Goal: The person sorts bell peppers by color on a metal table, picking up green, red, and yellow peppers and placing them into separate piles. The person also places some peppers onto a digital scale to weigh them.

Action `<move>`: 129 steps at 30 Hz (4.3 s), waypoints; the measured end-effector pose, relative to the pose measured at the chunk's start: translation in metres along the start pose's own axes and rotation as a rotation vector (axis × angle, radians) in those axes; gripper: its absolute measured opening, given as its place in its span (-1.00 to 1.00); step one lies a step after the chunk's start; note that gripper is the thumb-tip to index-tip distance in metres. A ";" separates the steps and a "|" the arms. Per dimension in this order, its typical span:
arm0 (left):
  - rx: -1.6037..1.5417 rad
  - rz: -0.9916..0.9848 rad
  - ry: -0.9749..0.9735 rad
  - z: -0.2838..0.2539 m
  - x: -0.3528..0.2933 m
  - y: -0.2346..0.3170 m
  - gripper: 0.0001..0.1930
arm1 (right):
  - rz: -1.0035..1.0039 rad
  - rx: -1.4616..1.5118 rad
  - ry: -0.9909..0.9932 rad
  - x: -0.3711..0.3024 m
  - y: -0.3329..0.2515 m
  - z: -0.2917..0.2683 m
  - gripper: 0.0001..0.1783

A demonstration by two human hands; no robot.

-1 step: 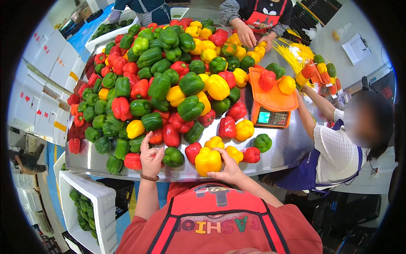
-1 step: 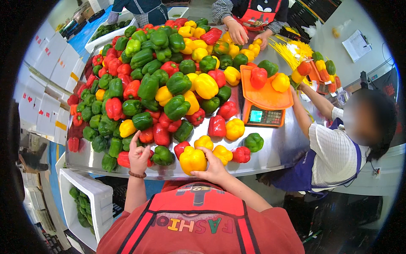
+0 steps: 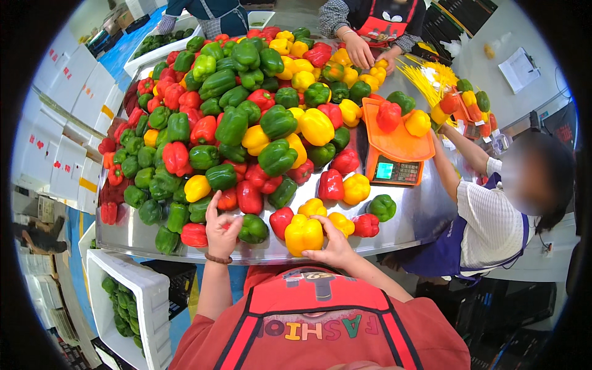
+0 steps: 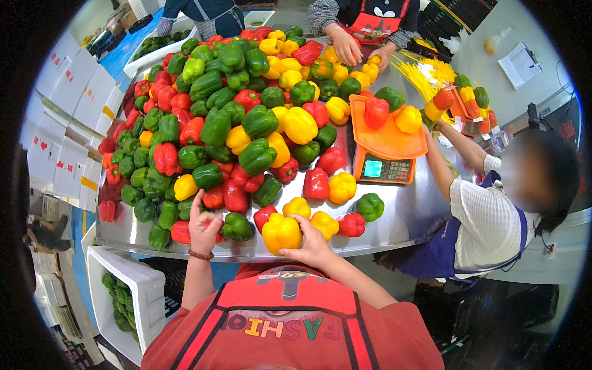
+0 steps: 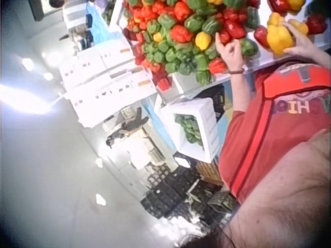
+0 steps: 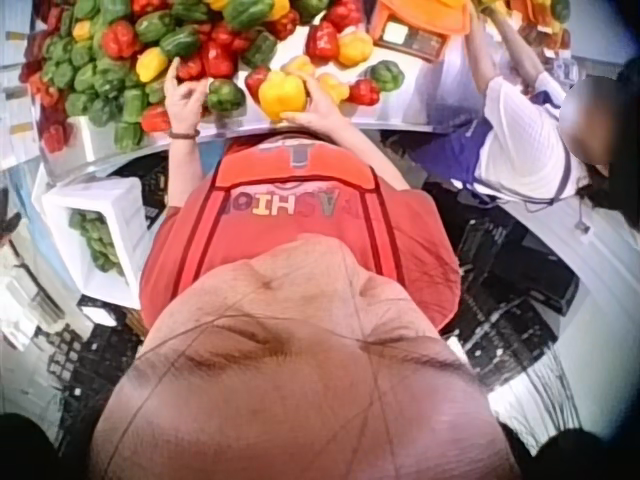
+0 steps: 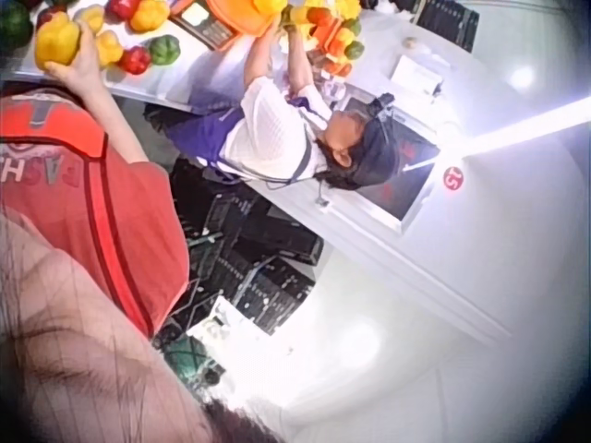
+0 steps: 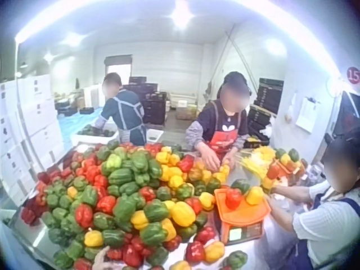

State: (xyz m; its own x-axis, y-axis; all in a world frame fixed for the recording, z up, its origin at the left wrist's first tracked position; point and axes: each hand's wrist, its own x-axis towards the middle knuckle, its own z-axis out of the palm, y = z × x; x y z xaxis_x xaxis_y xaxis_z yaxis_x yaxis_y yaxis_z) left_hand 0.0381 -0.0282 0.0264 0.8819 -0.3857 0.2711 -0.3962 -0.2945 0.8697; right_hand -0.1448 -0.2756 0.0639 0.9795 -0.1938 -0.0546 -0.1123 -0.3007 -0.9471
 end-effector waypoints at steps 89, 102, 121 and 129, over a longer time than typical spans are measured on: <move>-0.028 -0.154 -0.008 0.010 0.098 -0.007 -0.35 | -0.055 0.188 0.330 0.173 0.026 -0.018 -0.38; 0.357 0.130 0.176 0.034 0.187 -0.008 -0.27 | -0.019 0.187 0.340 0.163 0.000 0.011 -0.09; 0.405 0.278 0.287 0.009 0.176 -0.006 -0.32 | -0.333 -0.065 0.350 0.180 -0.031 0.027 -0.19; 0.375 0.252 -0.061 0.023 0.126 0.000 -0.35 | -0.607 -0.342 0.234 0.247 -0.053 0.007 -0.46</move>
State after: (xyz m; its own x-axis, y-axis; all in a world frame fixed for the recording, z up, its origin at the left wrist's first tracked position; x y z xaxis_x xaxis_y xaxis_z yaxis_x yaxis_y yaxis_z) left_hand 0.1435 -0.0972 0.0515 0.7337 -0.5337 0.4205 -0.6717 -0.4764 0.5674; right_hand 0.1046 -0.3013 0.0988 0.8287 -0.0837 0.5533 0.3551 -0.6855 -0.6356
